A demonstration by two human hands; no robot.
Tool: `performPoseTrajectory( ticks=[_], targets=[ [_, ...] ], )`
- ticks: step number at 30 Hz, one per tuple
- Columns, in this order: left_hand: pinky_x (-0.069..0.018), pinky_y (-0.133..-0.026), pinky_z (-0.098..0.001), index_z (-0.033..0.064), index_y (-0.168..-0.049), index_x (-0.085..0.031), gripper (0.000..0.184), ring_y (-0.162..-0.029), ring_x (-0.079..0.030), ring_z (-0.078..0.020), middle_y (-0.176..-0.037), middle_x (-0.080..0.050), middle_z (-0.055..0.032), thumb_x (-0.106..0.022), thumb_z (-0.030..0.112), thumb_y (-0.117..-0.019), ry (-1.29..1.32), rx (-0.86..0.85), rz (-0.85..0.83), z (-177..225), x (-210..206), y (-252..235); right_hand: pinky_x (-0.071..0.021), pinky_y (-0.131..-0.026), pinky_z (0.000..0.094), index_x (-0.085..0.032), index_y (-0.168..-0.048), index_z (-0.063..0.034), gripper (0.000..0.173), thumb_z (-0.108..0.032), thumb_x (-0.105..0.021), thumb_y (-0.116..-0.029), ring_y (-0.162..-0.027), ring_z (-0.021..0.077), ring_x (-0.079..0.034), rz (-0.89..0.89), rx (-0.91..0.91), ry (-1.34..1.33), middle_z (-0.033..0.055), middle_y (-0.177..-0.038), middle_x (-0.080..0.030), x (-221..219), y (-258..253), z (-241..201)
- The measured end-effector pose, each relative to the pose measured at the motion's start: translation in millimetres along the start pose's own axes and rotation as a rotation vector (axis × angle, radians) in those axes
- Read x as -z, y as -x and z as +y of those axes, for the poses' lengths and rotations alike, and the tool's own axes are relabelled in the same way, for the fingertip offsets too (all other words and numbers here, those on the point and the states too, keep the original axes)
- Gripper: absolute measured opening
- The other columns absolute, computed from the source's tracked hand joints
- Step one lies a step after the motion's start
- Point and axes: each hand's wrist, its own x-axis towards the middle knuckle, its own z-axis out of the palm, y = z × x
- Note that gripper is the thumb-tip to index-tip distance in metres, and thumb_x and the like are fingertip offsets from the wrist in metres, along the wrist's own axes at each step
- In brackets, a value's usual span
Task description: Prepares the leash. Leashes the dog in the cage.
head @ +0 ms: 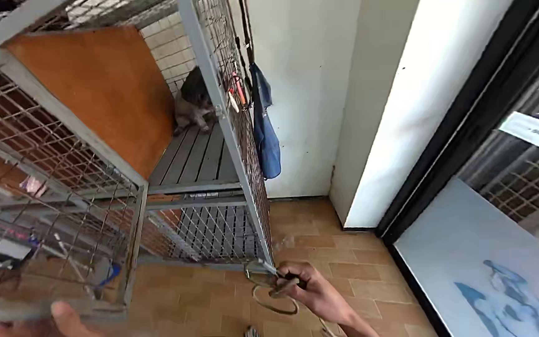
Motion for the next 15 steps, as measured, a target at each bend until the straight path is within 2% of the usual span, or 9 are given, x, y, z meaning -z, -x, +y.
performPoseTrajectory(
  ticks=[3,4,5,6,8,9,11,13,15],
  targets=[
    [-0.0309,-0.122,-0.0382,-0.0135,-0.156,-0.014,0.076,-0.153,-0.025,-0.0321,-0.163,-0.018,-0.0329,-0.054,0.026,-0.1047,-0.084,-0.071,0.087,16,-8,8,-0.0505,-0.063,0.0174,-0.070,-0.101,-0.0078,0.019,-0.026,-0.065,-0.1019,-0.072,0.0003,-0.060,-0.039,0.073,-0.011,-0.0013,-0.087,-0.069,-16,-28,-15],
    [-0.0331,-0.120,-0.0386,-0.0078,-0.155,-0.025,0.066,-0.151,-0.029,-0.0273,-0.162,-0.027,-0.0250,-0.053,0.027,-0.1057,-0.019,-0.116,0.036,26,-17,20,-0.0482,-0.062,0.0167,-0.069,-0.100,-0.0073,0.018,-0.025,-0.064,-0.1023,-0.071,0.0001,-0.058,-0.042,0.099,-0.019,-0.0015,-0.085,-0.066,-24,-36,-19],
    [-0.0381,-0.115,-0.0340,0.0047,-0.150,-0.038,0.052,-0.144,-0.039,-0.0154,-0.156,-0.041,-0.0087,-0.050,0.031,-0.1074,0.072,-0.094,-0.092,39,-30,35,-0.0470,-0.061,0.0165,-0.068,-0.098,-0.0071,0.018,-0.024,-0.063,-0.1026,-0.071,0.0003,-0.056,-0.046,0.123,-0.024,-0.0012,-0.084,-0.064,-33,-43,-21],
    [-0.0461,-0.108,-0.0307,0.0144,-0.142,-0.051,0.042,-0.132,-0.052,-0.0075,-0.144,-0.056,0.0034,-0.047,0.039,-0.1082,0.194,-0.009,-0.264,51,-44,52,-0.0477,-0.063,0.0177,-0.067,-0.098,-0.0064,0.018,-0.023,-0.063,-0.1025,-0.072,0.0017,-0.057,-0.047,0.142,-0.024,0.0000,-0.085,-0.064,-41,-49,-20],
    [-0.0587,-0.090,-0.0328,0.0188,-0.121,-0.068,0.042,-0.103,-0.070,-0.0099,-0.113,-0.074,0.0047,-0.046,0.051,-0.1060,0.448,0.203,-0.624,57,-71,87,-0.0512,-0.065,0.0212,-0.067,-0.099,-0.0047,0.016,-0.020,-0.064,-0.1014,-0.075,0.0052,-0.060,-0.028,0.143,-0.010,0.0032,-0.088,-0.066,-61,-56,-13],
    [-0.0619,-0.077,-0.0290,0.0171,-0.106,-0.072,0.041,-0.086,-0.072,-0.0083,-0.095,-0.076,0.0043,-0.047,0.049,-0.1061,0.505,0.267,-0.701,55,-82,103,-0.0522,-0.065,0.0223,-0.066,-0.101,-0.0041,0.014,-0.018,-0.065,-0.1006,-0.075,0.0060,-0.060,-0.020,0.120,0.002,0.0040,-0.089,-0.066,-70,-56,-8],
    [-0.0555,-0.059,-0.0180,0.0147,-0.091,-0.067,0.041,-0.063,-0.062,-0.0003,-0.075,-0.067,0.0070,-0.043,0.043,-0.1089,0.545,0.304,-0.764,49,-91,116,-0.0546,-0.067,0.0241,-0.065,-0.109,-0.0038,0.016,-0.014,-0.066,-0.0978,-0.078,0.0072,-0.063,-0.044,0.057,-0.001,0.0054,-0.095,-0.067,-81,-51,3],
    [-0.0553,-0.062,-0.0187,0.0122,-0.091,-0.066,0.040,-0.068,-0.063,-0.0010,-0.080,-0.068,0.0047,-0.043,0.039,-0.1098,0.596,0.272,-0.825,35,-93,109,-0.0562,-0.079,0.0281,-0.063,-0.122,-0.0046,0.028,-0.019,-0.066,-0.0980,-0.092,0.0095,-0.065,-0.126,0.016,-0.075,0.0072,-0.110,-0.068,-82,-46,14],
    [-0.0575,-0.080,-0.0254,0.0093,-0.094,-0.064,0.038,-0.089,-0.066,-0.0070,-0.095,-0.068,-0.0007,-0.042,0.036,-0.1104,0.721,0.214,-0.985,22,-97,94,-0.0506,-0.097,0.0366,-0.065,-0.118,-0.0054,0.035,-0.035,-0.064,-0.0999,-0.116,0.0168,-0.060,-0.191,0.038,-0.128,0.0100,-0.124,-0.065,-82,-47,24]
  ],
)
